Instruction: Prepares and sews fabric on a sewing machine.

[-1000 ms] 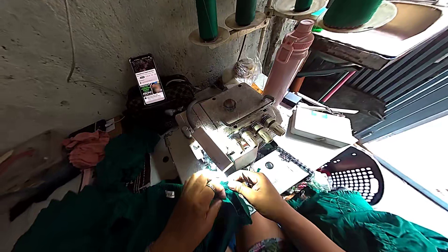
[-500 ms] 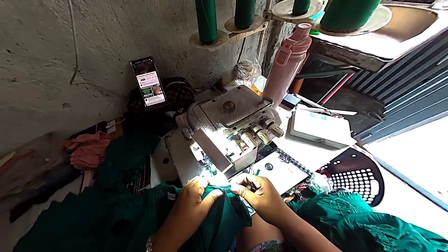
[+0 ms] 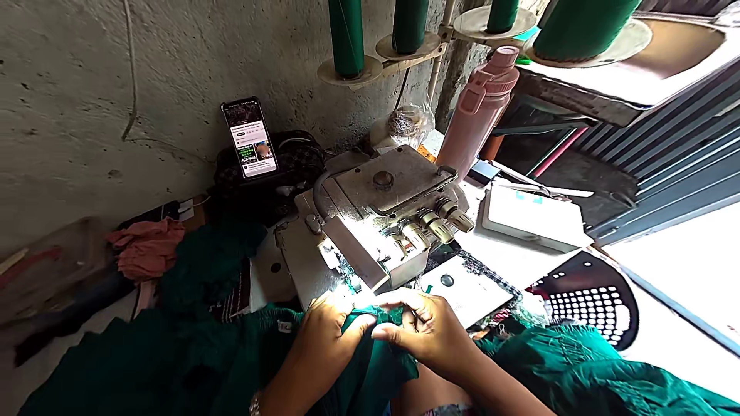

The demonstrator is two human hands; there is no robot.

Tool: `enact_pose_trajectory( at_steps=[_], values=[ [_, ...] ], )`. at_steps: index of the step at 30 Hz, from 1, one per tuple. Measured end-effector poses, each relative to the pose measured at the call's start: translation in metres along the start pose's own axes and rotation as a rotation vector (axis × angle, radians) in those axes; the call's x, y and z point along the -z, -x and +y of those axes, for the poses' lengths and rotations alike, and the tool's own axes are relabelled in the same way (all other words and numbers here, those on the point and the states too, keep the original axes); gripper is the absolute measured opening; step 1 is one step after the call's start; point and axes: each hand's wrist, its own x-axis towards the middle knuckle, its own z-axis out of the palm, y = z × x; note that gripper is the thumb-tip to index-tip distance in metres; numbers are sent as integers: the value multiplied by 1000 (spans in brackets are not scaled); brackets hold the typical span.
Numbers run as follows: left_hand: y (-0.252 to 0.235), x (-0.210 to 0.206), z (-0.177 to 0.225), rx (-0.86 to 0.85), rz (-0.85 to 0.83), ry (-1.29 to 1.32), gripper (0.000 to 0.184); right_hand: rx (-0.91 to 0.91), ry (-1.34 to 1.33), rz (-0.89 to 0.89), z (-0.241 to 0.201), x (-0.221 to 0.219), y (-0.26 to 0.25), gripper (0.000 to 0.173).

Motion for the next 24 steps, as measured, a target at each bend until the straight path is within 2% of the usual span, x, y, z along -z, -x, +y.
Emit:
enact_pose_trajectory(
  at_steps=[3,8,14,19,24],
  values=[
    [1,-1,-1,-27,10,-46,35,81,82,56,3,-4,-2,21],
    [5,7,0,-8,-38,2,45,0,-36,79,2,-5,-3,17],
    [8,8,0,-6,127,-78,31,14,-33,114,-4,-13,-4,18],
    [0,-13,-3,52,226,-227,28,-4,134,225,16,-30,-10,19],
    [-2,-20,-1,89,280,-291,29,-147,-214,223,14,-36,-15,15]
  ],
)
